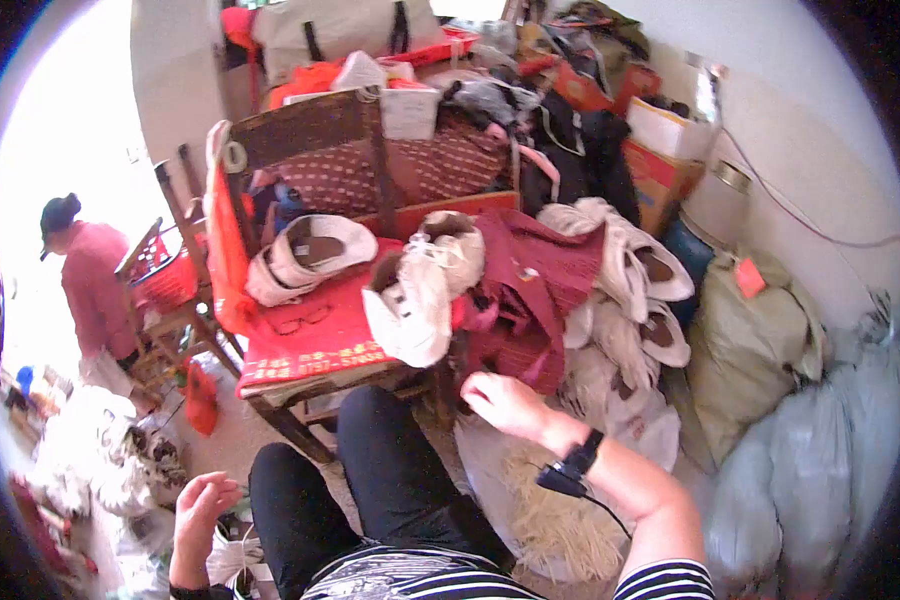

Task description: The recorder is lacing white shoe components in a workshop environment.

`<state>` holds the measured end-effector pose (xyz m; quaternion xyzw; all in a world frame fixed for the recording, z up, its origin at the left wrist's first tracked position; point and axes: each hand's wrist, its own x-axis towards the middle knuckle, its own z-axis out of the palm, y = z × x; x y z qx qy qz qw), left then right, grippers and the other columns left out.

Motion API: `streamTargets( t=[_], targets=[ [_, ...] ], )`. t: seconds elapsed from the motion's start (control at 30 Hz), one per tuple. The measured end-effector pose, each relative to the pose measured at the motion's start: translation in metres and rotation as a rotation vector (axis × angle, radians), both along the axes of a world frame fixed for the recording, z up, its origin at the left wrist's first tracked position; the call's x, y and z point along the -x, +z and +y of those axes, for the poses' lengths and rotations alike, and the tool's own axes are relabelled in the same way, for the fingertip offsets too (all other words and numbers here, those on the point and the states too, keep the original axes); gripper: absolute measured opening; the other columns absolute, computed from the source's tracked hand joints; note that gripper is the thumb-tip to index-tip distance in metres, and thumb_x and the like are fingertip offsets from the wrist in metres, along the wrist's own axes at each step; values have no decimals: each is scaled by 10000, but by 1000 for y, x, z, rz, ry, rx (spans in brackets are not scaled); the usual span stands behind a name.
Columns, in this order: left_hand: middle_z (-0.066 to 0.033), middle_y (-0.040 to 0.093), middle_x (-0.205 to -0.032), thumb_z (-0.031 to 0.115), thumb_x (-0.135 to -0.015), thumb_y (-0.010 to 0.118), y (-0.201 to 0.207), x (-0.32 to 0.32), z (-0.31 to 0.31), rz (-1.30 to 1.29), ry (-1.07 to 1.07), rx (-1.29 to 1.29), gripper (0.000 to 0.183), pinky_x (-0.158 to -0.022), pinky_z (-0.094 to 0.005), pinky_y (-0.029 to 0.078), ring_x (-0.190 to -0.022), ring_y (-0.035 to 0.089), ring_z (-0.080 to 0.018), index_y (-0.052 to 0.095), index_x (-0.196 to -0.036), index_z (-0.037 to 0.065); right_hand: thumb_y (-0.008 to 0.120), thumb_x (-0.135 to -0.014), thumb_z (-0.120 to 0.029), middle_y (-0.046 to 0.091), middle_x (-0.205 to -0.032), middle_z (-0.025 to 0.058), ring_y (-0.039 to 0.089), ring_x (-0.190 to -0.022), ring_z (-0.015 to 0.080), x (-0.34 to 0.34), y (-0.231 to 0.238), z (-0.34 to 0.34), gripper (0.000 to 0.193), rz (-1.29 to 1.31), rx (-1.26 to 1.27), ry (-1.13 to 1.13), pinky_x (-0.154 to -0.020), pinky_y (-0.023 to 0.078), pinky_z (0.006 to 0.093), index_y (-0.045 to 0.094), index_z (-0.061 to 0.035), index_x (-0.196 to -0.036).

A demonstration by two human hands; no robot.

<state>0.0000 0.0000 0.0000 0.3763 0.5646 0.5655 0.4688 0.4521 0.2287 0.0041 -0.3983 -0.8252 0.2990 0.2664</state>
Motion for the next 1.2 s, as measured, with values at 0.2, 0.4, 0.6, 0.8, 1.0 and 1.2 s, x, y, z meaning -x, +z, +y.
streamTargets(
  t=[0.2,0.4,0.6,0.8,1.0,1.2],
  targets=[
    [-112,674,-1098,63,-929,623,33,-32,29,244,-148,-136,206,-904,-304,516,-974,658,-168,629,-1112,-31,612,-886,-198,674,-884,198,668,-836,352,145,30,82,227,104,-213,99,-731,516,421,625,-30,-1038],
    [-92,671,-1039,55,-929,616,18,-25,62,314,-126,-195,168,-854,-277,519,-952,655,-152,648,-1068,-36,656,-864,-252,676,-863,250,676,-850,402,251,15,166,575,18,94,-226,-777,542,469,377,5,-1296],
    [-100,630,-1140,50,-967,558,2,-14,90,172,6,-238,293,-892,-293,506,-985,638,-159,535,-1248,-28,440,-995,-318,650,-857,251,633,-836,444,274,-18,193,399,60,-319,-321,-741,487,551,618,12,-859],
    [-112,572,-1212,72,-968,547,0,-19,123,-2,48,-272,471,-867,-310,520,-968,634,-171,381,-1406,19,551,-943,-201,622,-775,238,609,-702,425,228,38,94,236,266,-445,-66,-635,493,491,593,11,-850],
    [37,578,-781,89,-965,587,24,-47,123,151,-140,-33,238,-596,-190,448,-664,530,-32,608,-1191,18,630,-902,-115,562,-681,130,597,-596,267,213,46,18,107,193,-446,32,-546,465,369,613,-9,-905],
    [8,606,-894,105,-963,598,51,-57,121,51,-111,-114,231,-609,-190,426,-657,499,-36,600,-1172,6,628,-959,-252,628,-803,74,599,-578,117,200,55,-7,272,440,535,164,-554,497,266,567,-11,-1068]
  ],
)
